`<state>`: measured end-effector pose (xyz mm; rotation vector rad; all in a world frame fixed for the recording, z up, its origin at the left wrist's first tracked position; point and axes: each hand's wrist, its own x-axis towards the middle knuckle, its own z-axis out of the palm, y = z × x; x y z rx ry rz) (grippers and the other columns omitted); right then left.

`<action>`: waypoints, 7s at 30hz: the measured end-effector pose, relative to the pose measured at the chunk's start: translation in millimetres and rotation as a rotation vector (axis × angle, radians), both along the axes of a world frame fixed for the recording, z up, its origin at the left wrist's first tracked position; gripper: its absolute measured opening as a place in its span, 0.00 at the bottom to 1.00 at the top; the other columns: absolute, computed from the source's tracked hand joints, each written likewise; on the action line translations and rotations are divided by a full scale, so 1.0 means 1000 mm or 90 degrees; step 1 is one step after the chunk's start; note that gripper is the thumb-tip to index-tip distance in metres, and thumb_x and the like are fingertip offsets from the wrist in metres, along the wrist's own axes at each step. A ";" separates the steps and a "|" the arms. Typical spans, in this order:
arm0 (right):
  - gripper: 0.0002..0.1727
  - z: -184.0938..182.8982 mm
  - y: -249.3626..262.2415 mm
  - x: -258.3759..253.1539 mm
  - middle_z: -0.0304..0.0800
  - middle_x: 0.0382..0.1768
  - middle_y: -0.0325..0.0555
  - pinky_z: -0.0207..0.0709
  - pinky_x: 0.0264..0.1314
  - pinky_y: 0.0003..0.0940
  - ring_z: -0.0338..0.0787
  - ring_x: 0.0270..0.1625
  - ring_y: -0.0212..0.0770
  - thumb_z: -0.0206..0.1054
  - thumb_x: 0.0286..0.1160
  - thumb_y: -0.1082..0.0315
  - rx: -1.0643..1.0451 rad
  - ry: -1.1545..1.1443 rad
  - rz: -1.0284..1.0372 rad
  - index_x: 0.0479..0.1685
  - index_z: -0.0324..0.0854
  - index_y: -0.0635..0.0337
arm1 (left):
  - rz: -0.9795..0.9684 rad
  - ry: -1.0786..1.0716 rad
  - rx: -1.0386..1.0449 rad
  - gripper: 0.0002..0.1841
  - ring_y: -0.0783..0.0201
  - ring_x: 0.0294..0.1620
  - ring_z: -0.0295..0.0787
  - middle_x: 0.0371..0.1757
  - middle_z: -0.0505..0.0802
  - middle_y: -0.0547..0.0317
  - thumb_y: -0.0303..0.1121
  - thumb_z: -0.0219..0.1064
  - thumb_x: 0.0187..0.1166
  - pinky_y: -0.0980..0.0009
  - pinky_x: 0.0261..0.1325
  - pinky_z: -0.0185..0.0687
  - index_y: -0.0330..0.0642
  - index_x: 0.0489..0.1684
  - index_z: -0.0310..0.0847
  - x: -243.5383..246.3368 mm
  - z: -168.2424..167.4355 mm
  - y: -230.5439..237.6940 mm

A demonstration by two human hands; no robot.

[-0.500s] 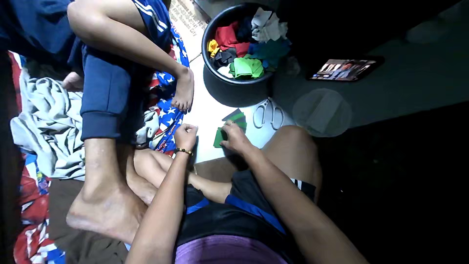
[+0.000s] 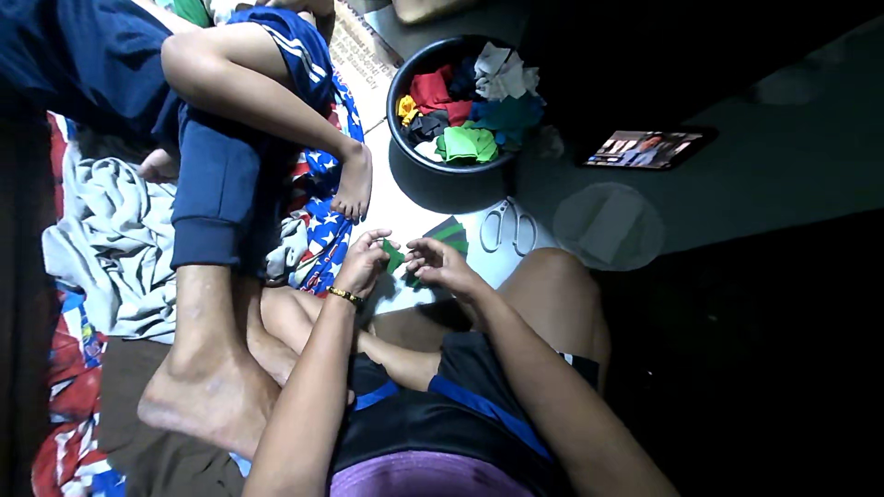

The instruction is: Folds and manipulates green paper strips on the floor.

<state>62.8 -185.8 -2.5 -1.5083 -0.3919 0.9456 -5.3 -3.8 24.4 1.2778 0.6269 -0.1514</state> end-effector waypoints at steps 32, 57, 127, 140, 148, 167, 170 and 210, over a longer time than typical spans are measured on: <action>0.12 -0.017 0.040 -0.035 0.92 0.53 0.61 0.81 0.68 0.47 0.92 0.56 0.51 0.61 0.83 0.77 -0.210 -0.228 0.225 0.57 0.86 0.72 | -0.390 0.411 0.625 0.12 0.37 0.61 0.89 0.53 0.92 0.36 0.37 0.74 0.75 0.34 0.61 0.79 0.35 0.41 0.90 -0.006 -0.017 0.021; 0.25 -0.038 0.053 -0.046 0.83 0.60 0.64 0.78 0.61 0.57 0.84 0.62 0.65 0.67 0.75 0.78 -0.250 -0.570 0.357 0.73 0.83 0.56 | -0.466 0.350 0.540 0.14 0.37 0.62 0.86 0.54 0.91 0.32 0.34 0.62 0.87 0.36 0.67 0.75 0.29 0.48 0.87 -0.008 -0.034 0.048; 0.17 -0.011 0.001 0.021 0.93 0.50 0.61 0.82 0.63 0.47 0.91 0.54 0.51 0.60 0.65 0.91 -0.131 -0.331 -0.046 0.46 0.91 0.72 | -0.108 0.117 0.216 0.11 0.56 0.47 0.85 0.55 0.90 0.42 0.21 0.63 0.82 0.57 0.53 0.81 0.31 0.58 0.85 0.000 -0.035 -0.010; 0.06 -0.006 -0.005 0.029 0.92 0.40 0.52 0.83 0.52 0.37 0.89 0.41 0.37 0.69 0.77 0.78 -0.165 -0.208 -0.022 0.45 0.89 0.69 | -0.229 0.180 0.185 0.10 0.67 0.32 0.79 0.37 0.89 0.51 0.33 0.68 0.85 0.67 0.40 0.78 0.32 0.48 0.87 0.001 -0.020 -0.016; 0.10 -0.022 0.009 0.029 0.93 0.46 0.61 0.81 0.61 0.55 0.92 0.51 0.55 0.71 0.74 0.77 -0.300 -0.243 -0.031 0.51 0.89 0.70 | -0.192 0.297 0.235 0.11 0.57 0.46 0.86 0.48 0.92 0.43 0.31 0.69 0.85 0.57 0.58 0.80 0.31 0.54 0.86 0.004 -0.040 -0.025; 0.10 -0.034 0.012 0.029 0.93 0.40 0.61 0.82 0.53 0.57 0.92 0.45 0.56 0.69 0.69 0.79 -0.291 -0.305 -0.103 0.46 0.90 0.71 | -0.143 0.307 0.218 0.12 0.63 0.40 0.86 0.43 0.94 0.48 0.30 0.71 0.82 0.62 0.52 0.81 0.30 0.53 0.84 0.005 -0.049 -0.028; 0.10 -0.037 0.013 0.029 0.93 0.41 0.61 0.82 0.54 0.58 0.92 0.46 0.56 0.69 0.69 0.79 -0.298 -0.302 -0.097 0.47 0.90 0.70 | -0.155 0.294 0.263 0.11 0.58 0.42 0.89 0.43 0.94 0.46 0.29 0.72 0.81 0.58 0.56 0.82 0.29 0.50 0.84 0.004 -0.050 -0.030; 0.09 -0.039 0.017 0.028 0.94 0.43 0.59 0.83 0.58 0.53 0.93 0.47 0.53 0.72 0.71 0.79 -0.309 -0.279 -0.103 0.47 0.90 0.69 | -0.105 0.327 0.442 0.13 0.40 0.54 0.90 0.47 0.94 0.40 0.38 0.78 0.75 0.37 0.59 0.80 0.37 0.45 0.91 0.004 -0.039 -0.020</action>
